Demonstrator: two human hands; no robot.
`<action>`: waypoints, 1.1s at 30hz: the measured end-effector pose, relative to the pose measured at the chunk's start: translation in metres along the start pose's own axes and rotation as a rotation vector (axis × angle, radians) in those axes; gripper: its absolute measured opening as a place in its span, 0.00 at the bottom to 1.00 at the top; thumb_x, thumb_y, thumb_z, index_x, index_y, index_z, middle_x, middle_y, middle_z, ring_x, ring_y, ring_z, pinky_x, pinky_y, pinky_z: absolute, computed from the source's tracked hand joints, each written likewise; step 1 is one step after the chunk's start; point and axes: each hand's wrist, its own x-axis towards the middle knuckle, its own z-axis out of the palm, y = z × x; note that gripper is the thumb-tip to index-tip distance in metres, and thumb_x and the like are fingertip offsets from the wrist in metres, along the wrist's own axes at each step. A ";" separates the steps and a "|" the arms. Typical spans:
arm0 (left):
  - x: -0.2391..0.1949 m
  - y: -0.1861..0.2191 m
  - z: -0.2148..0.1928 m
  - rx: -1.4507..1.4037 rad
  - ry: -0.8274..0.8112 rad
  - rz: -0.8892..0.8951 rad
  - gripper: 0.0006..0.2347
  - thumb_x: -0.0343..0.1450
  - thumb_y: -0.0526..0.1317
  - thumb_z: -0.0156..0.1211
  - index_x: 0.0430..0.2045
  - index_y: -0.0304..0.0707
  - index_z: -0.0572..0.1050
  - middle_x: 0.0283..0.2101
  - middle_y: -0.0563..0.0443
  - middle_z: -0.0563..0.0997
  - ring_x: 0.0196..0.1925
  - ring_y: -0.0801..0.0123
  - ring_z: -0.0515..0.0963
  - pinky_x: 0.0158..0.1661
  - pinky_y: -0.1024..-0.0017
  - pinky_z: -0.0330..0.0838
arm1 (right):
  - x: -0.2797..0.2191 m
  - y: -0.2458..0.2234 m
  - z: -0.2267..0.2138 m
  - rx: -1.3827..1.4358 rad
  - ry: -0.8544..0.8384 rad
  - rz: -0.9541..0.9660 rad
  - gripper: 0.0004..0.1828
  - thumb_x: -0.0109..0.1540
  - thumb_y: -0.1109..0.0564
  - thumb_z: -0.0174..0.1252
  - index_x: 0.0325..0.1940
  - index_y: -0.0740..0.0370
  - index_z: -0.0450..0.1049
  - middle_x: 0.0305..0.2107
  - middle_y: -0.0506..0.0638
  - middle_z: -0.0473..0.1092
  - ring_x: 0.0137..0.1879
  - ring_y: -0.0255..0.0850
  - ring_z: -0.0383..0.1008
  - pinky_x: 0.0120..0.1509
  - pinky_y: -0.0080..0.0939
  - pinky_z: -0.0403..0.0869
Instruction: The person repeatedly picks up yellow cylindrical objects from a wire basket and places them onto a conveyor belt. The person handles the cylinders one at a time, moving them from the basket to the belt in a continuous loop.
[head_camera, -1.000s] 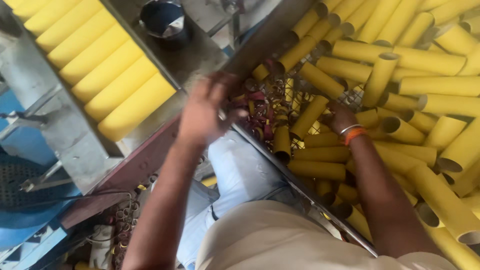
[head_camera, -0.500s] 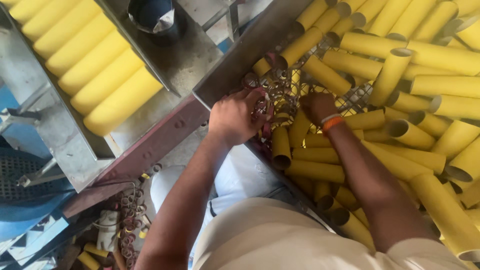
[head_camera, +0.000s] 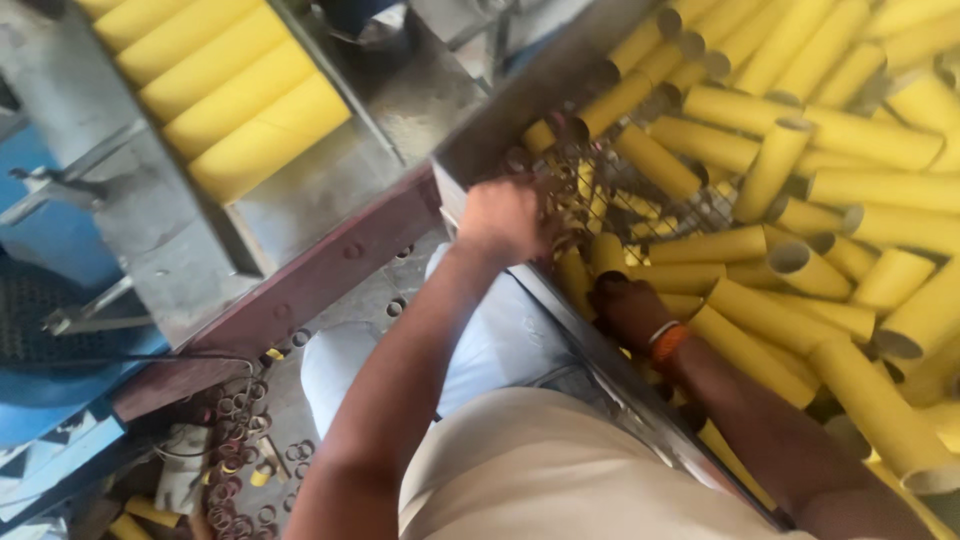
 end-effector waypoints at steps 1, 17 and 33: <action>0.001 -0.001 -0.001 0.020 -0.057 -0.007 0.23 0.71 0.61 0.53 0.41 0.40 0.80 0.43 0.42 0.83 0.46 0.54 0.83 0.46 0.58 0.77 | 0.004 0.012 -0.005 0.004 0.010 0.081 0.18 0.56 0.47 0.62 0.47 0.52 0.77 0.43 0.54 0.74 0.48 0.50 0.76 0.49 0.51 0.75; -0.127 -0.062 -0.019 -0.759 1.040 0.055 0.08 0.72 0.38 0.66 0.40 0.33 0.78 0.42 0.43 0.82 0.45 0.57 0.83 0.50 0.66 0.76 | 0.044 -0.012 -0.275 1.207 1.009 -0.246 0.04 0.75 0.68 0.59 0.54 0.70 0.77 0.47 0.54 0.77 0.51 0.38 0.77 0.62 0.35 0.75; -0.167 -0.169 -0.098 -0.195 0.794 -0.110 0.44 0.58 0.56 0.78 0.66 0.33 0.63 0.66 0.34 0.69 0.70 0.43 0.66 0.70 0.49 0.55 | 0.243 -0.159 -0.258 0.997 0.662 -0.403 0.23 0.58 0.75 0.44 0.53 0.67 0.75 0.47 0.53 0.77 0.58 0.42 0.77 0.66 0.38 0.73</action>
